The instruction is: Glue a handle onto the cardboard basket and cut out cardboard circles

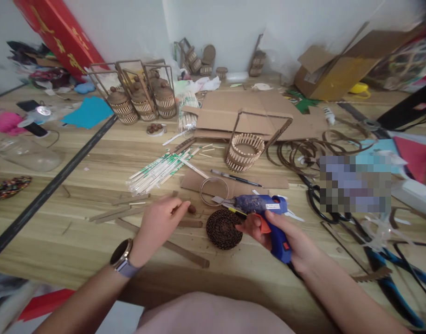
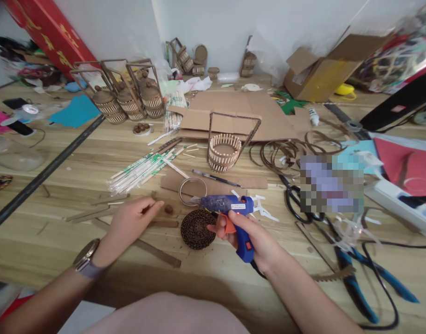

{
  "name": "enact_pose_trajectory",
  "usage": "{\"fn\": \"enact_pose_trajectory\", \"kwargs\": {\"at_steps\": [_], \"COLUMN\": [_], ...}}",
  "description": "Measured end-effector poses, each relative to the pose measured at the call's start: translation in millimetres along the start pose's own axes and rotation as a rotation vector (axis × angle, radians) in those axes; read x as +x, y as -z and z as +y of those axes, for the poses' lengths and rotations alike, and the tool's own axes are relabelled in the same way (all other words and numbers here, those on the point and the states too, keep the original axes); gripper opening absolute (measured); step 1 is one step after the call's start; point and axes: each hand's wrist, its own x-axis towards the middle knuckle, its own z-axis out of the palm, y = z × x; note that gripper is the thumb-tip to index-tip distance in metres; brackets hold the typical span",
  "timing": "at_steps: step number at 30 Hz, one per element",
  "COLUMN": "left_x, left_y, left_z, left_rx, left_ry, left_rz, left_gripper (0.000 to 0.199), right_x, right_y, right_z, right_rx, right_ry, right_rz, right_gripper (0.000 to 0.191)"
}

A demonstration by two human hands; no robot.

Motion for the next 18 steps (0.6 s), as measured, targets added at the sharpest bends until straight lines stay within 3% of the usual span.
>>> {"fn": "enact_pose_trajectory", "kwargs": {"at_steps": [2, 4, 7, 9, 11, 13, 16, 18], "left_x": [2, 2, 4, 5, 5, 5, 5, 6], "left_y": [-2.2, -5.6, -10.1, -10.2, -8.0, -5.3, -4.1, -5.5], "left_z": [1, 3, 5, 6, 9, 13, 24, 32], "left_rx": [-0.004, 0.013, 0.089, 0.061, -0.136, -0.496, -1.042, -1.247], "left_ry": [-0.028, -0.054, -0.096, -0.103, -0.094, -0.052, 0.094, 0.204], "left_rz": [0.031, 0.008, -0.169, -0.228, -0.208, -0.218, -0.323, -0.353], "left_gripper": [0.02, 0.033, 0.023, 0.018, 0.021, 0.024, 0.027, 0.028], "right_x": [0, 0, -1, -2, -3, -4, -7, -10], "right_y": [1, 1, 4, 5, 7, 8, 9, 8], "right_z": [0, 1, 2, 3, 4, 4, 3, 2], "right_rx": [0.0, -0.001, -0.017, -0.047, -0.09, -0.146, -0.246, -0.304], "right_ry": [0.005, 0.007, 0.0, -0.002, 0.02, 0.058, 0.113, 0.151], "right_rz": [-0.001, 0.004, 0.027, 0.038, 0.054, 0.083, 0.136, 0.149], "right_gripper": [0.037, 0.037, 0.037, 0.037, 0.038, 0.041, 0.042, 0.043]}}
